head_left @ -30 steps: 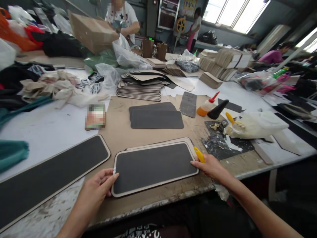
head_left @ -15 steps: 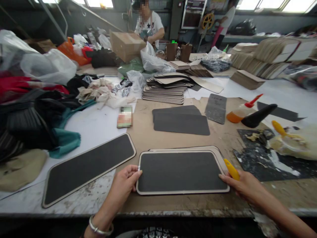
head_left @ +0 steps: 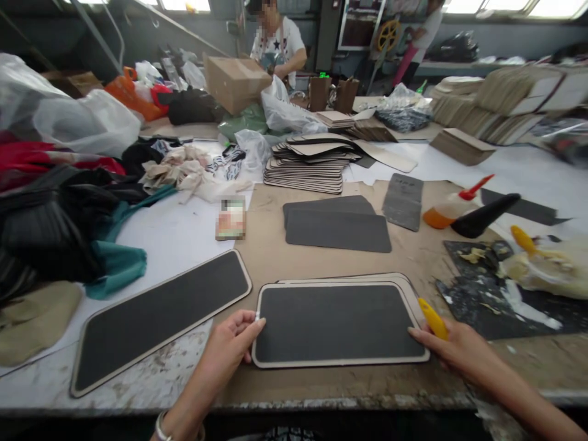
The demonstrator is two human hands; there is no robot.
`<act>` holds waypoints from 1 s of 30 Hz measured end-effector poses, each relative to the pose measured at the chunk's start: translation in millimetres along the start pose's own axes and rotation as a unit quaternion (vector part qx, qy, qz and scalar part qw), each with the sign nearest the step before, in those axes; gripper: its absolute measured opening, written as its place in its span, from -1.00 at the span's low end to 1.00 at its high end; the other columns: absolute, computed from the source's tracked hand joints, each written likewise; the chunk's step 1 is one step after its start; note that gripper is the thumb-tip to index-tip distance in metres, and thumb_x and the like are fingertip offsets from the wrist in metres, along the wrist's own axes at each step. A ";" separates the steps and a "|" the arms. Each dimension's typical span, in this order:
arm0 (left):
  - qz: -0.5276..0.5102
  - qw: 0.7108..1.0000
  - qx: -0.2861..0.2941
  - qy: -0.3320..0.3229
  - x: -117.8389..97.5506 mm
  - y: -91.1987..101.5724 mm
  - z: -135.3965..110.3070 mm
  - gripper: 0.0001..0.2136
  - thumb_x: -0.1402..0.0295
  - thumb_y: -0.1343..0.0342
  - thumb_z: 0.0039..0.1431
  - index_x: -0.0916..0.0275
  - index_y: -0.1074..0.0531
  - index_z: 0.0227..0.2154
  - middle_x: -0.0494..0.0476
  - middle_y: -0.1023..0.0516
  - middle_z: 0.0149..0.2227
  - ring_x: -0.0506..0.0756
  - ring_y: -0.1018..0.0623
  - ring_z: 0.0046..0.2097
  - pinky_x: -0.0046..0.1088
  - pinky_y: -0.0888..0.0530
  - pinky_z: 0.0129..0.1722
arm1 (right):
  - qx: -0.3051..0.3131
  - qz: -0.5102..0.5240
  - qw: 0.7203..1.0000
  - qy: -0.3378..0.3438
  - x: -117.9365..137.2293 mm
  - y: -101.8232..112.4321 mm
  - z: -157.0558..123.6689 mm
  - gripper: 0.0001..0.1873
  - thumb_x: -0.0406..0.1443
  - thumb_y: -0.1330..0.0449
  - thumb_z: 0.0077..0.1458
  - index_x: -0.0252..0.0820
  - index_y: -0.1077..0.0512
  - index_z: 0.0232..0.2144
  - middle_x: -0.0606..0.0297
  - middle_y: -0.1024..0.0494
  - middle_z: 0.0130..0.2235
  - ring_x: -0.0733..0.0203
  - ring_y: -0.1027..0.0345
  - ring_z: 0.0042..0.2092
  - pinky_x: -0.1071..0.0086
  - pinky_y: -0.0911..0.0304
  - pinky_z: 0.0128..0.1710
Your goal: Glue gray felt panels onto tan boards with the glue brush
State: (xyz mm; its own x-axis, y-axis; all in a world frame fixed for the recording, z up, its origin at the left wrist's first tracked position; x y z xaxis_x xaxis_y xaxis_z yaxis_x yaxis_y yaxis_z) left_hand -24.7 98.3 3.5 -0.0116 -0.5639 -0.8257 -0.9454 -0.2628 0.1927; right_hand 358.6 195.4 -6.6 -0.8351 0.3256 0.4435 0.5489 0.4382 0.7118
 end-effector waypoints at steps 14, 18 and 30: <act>-0.033 0.998 -0.048 -0.019 17.4 9.4 9.5 -0.45 -0.05 -0.28 -0.48 0.27 -0.38 -0.44 -0.10 -0.40 -0.68 -0.11 -0.23 -0.74 -0.59 -0.15 -0.74 | -0.061 0.047 0.995 0.061 22.0 15.0 -25.9 -0.71 -0.03 -0.05 -0.13 -0.11 -0.19 -0.58 0.42 -0.23 -0.66 0.31 -0.14 -0.62 0.44 -0.06 -0.61; -0.063 0.996 -0.043 -0.042 4.1 4.9 0.6 -0.56 0.03 -0.26 -0.38 0.26 -0.35 -0.49 -0.14 -0.32 -0.71 -0.11 -0.22 -0.71 -0.62 -0.17 -0.75 | -0.080 0.003 0.995 0.053 19.5 20.5 -27.2 -0.66 0.04 -0.04 -0.18 -0.09 -0.21 -0.60 0.39 -0.24 -0.69 0.28 -0.10 -0.65 0.40 -0.05 -0.63; -0.026 0.997 -0.032 -0.069 2.5 2.6 2.7 -0.71 0.08 -0.03 -0.08 0.24 -0.32 -0.56 -0.14 -0.24 -0.71 -0.10 -0.21 -0.72 -0.61 -0.17 -0.77 | -0.027 -0.049 0.998 0.035 7.6 6.9 -3.1 -0.61 0.10 -0.05 -0.28 -0.07 -0.30 -0.66 0.29 -0.29 -0.72 0.17 -0.18 -0.65 0.30 -0.12 -0.62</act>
State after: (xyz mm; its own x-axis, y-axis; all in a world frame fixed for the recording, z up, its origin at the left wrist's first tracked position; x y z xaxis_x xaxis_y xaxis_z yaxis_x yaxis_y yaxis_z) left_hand -28.1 98.4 0.6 -0.0123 -0.4361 -0.8998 -0.9235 -0.3401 0.1774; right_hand 355.9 198.2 3.3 -0.8861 0.2236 0.4060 0.4635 0.4187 0.7809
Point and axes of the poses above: each hand's wrist, its own z-axis towards the middle knuckle, its own y-axis out of the back of the hand, x = y × z, the point moved 8 cm from there along z, towards the middle knuckle
